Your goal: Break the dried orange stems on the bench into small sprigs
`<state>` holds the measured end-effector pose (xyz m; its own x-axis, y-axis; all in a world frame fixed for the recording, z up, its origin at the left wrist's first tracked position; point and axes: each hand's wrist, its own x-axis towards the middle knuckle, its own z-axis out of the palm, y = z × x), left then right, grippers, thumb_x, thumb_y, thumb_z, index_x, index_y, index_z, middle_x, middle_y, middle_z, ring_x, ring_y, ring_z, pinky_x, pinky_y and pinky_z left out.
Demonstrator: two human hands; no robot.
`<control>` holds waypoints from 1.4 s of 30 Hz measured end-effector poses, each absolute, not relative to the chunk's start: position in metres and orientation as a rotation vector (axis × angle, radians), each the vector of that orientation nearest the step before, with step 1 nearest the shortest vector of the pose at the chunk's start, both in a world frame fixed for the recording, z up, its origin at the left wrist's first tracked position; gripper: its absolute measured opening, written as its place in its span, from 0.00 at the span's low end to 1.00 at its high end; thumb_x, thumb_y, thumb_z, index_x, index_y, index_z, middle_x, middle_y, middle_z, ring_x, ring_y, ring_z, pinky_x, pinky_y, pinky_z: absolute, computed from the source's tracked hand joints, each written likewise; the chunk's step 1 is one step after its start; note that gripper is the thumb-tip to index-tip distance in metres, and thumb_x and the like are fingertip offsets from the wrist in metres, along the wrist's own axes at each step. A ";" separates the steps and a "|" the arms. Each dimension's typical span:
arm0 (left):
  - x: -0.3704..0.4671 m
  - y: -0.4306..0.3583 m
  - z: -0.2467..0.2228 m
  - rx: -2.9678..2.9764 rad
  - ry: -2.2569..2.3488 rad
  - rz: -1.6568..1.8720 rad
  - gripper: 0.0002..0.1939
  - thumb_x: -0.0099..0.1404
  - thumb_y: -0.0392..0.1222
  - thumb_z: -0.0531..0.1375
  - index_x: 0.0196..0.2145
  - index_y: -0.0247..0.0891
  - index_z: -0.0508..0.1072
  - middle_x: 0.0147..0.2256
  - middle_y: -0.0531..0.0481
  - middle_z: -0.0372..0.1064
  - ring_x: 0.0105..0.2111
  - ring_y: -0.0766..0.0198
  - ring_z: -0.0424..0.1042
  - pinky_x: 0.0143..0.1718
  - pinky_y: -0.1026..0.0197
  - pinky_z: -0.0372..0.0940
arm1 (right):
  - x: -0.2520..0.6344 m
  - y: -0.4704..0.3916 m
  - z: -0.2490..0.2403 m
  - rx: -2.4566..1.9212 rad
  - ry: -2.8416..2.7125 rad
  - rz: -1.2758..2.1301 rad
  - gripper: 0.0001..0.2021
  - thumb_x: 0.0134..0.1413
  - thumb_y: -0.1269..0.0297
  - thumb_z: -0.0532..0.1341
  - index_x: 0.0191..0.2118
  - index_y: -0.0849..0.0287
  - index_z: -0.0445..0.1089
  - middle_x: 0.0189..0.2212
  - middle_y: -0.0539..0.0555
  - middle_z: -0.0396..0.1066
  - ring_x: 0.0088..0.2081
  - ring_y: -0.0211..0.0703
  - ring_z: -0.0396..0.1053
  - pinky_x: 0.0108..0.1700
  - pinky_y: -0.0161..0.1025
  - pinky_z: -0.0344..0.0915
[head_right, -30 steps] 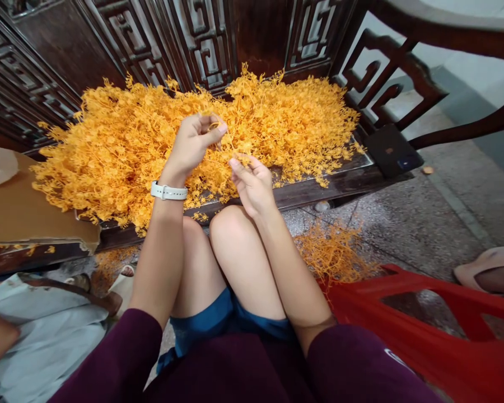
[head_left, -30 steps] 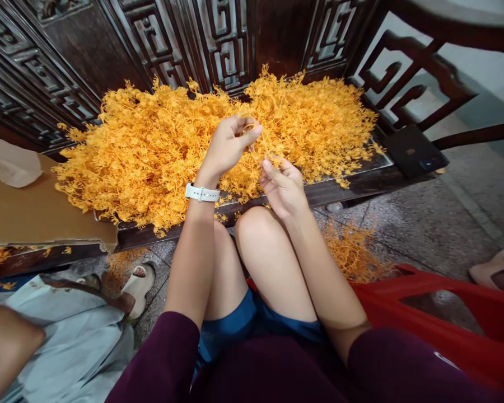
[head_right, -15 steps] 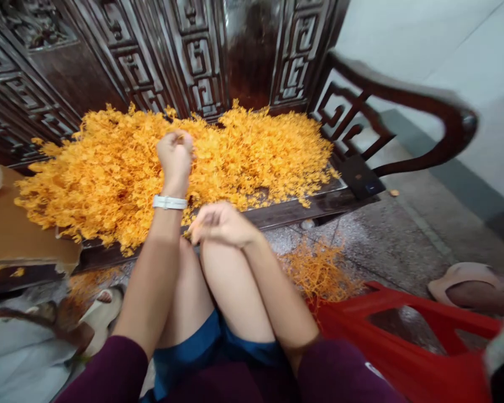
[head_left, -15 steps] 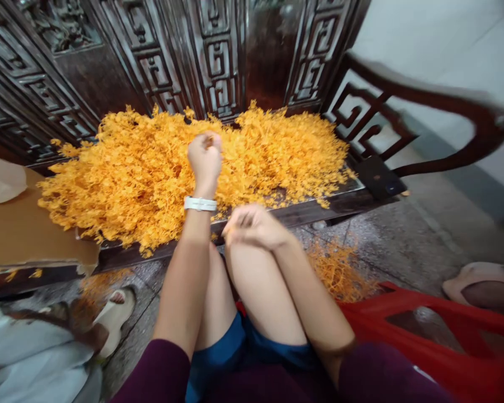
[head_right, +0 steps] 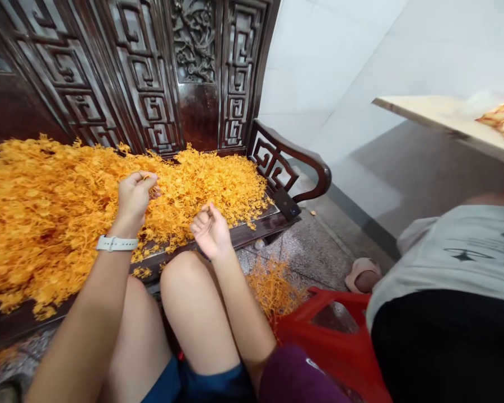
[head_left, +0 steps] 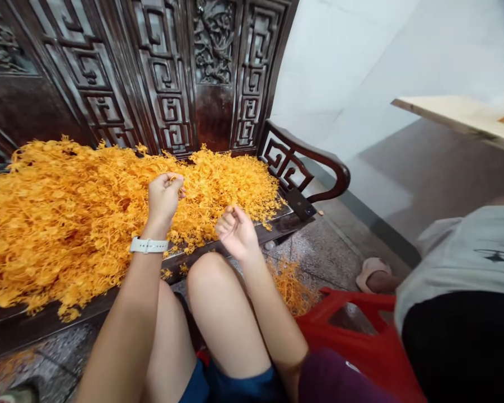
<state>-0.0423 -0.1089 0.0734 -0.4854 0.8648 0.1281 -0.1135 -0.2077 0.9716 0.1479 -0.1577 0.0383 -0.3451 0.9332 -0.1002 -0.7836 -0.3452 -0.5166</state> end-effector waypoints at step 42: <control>-0.032 -0.095 0.062 1.008 1.291 1.795 0.06 0.65 0.33 0.65 0.29 0.37 0.77 0.35 0.47 0.78 0.36 0.65 0.72 0.43 0.60 0.67 | 0.163 -0.216 0.070 -0.243 -2.224 1.685 0.16 0.76 0.58 0.56 0.38 0.57 0.77 0.32 0.53 0.78 0.32 0.38 0.73 0.37 0.35 0.66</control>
